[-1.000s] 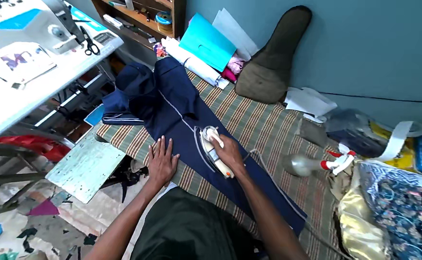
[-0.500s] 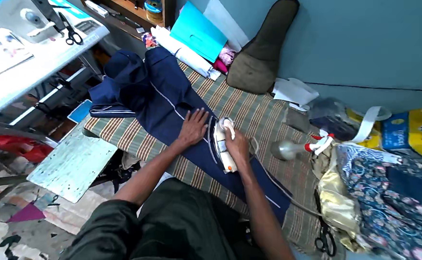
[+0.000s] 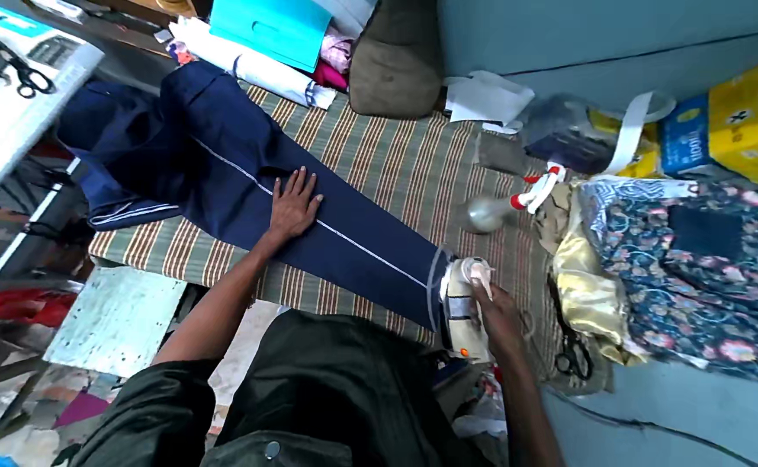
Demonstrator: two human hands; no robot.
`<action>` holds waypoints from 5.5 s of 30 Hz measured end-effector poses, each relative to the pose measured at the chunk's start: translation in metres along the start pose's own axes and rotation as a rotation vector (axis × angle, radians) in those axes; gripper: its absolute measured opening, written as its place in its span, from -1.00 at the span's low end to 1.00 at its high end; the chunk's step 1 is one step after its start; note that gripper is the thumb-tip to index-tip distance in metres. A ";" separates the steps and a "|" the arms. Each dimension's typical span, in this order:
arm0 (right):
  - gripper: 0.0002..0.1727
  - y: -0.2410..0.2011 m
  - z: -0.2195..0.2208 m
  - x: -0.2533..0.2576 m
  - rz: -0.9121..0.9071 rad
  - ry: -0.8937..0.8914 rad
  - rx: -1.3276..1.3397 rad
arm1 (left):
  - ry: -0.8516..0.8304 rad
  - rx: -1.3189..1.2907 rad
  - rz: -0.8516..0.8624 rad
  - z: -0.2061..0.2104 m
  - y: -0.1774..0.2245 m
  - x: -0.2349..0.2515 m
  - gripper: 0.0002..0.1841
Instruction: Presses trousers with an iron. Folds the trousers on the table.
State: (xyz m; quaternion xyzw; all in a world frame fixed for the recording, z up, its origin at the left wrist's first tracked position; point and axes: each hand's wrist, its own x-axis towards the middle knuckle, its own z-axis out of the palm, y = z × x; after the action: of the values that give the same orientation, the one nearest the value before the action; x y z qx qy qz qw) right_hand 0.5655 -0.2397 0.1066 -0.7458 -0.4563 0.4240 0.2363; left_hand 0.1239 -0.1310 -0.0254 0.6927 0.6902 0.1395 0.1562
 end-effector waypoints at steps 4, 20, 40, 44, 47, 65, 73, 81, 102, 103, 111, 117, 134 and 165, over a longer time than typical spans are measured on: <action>-0.61 -0.039 0.060 0.001 -0.019 -0.178 0.143 | -0.030 -0.144 -0.019 -0.011 0.002 0.001 -0.29; -0.47 -0.159 0.242 -0.002 -0.147 0.005 -0.022 | 0.059 -0.771 0.073 -0.045 0.045 -0.011 -0.28; -0.33 0.013 -0.009 0.019 0.236 0.550 -0.245 | -0.053 0.104 0.204 0.020 0.036 0.000 -0.18; -0.23 0.020 -0.012 -0.009 0.251 0.552 -0.259 | -0.029 0.101 0.200 0.018 0.040 0.003 -0.18; -0.24 0.036 -0.014 -0.033 0.274 0.594 -0.279 | -0.038 0.112 0.184 0.015 0.043 0.003 -0.18; -0.43 0.003 -0.143 0.162 -0.192 0.534 0.429 | 0.182 -0.331 0.086 -0.056 0.051 -0.023 -0.27; -0.70 0.082 -0.083 0.125 -0.690 0.717 0.641 | 0.599 -0.187 -0.276 -0.201 -0.009 -0.037 -0.07; -0.27 0.122 -0.061 0.070 -0.569 0.739 0.465 | 0.217 0.182 -0.687 -0.252 -0.104 -0.003 -0.06; -0.62 -0.186 0.258 -0.019 -0.767 -0.640 0.242 | 0.309 0.091 -0.343 -0.227 -0.046 -0.092 -0.79; -0.48 -0.190 0.263 -0.023 -0.709 -0.575 0.297 | 0.336 0.102 -0.247 -0.203 -0.034 -0.121 -0.79; 0.17 -0.153 0.279 -0.017 -0.769 -0.291 -0.024 | 0.331 -0.252 -0.086 -0.035 0.025 -0.298 -0.72; 0.28 -0.140 0.255 -0.027 -0.770 -0.276 0.202 | 0.615 -0.244 -0.373 -0.094 0.040 -0.251 -0.46; -0.47 -0.129 0.218 0.002 -0.630 -0.077 0.040 | 0.334 -0.776 -0.576 -0.106 0.048 -0.164 -0.41; -0.60 -0.176 0.235 -0.133 -1.123 -0.628 0.564 | 0.837 -0.959 -0.292 -0.136 0.138 -0.217 0.04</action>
State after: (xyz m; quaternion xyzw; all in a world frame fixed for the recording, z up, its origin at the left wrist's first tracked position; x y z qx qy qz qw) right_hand 0.2517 -0.2823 0.1680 -0.1498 -0.6916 0.5354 0.4611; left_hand 0.1921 -0.3450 0.1603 0.3324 0.6409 0.6672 0.1835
